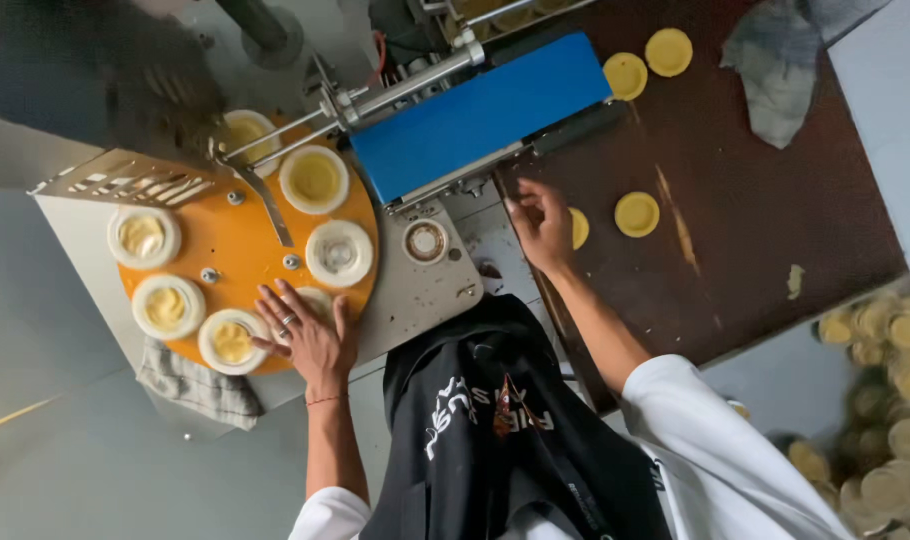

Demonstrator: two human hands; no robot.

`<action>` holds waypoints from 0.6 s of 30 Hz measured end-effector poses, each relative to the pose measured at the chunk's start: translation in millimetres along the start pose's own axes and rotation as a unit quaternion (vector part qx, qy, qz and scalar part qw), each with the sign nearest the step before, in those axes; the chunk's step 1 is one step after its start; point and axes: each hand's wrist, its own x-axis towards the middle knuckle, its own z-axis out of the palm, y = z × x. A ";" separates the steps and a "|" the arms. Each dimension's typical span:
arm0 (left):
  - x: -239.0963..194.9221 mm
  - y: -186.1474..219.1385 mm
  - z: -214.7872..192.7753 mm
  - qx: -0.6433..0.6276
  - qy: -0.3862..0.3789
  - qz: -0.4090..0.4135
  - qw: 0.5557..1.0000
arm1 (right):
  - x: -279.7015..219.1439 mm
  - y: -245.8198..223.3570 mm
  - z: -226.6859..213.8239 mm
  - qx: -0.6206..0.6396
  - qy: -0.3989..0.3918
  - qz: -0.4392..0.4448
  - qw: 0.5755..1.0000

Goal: The person places dough into molds on a rotating machine, then removes formed yellow food items and places them into small containers on a tray. The person repeats this cycle, filling multiple containers with the food items.

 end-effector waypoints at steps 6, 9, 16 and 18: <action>-10.2 35.0 -2.3 -0.040 0.058 -0.034 0.997 | 16.1 22.7 5.5 0.054 0.025 0.031 0.998; -20.3 63.4 -11.4 -0.089 0.074 -0.020 0.993 | 28.0 12.8 19.5 0.146 0.006 0.011 0.989; -26.1 83.8 12.4 -0.146 0.116 0.006 0.982 | 82.3 -19.0 16.1 -0.055 -0.096 -0.082 0.990; -23.8 98.4 5.1 -0.184 0.148 0.064 0.970 | 89.9 -18.9 19.5 -0.084 -0.161 -0.064 0.981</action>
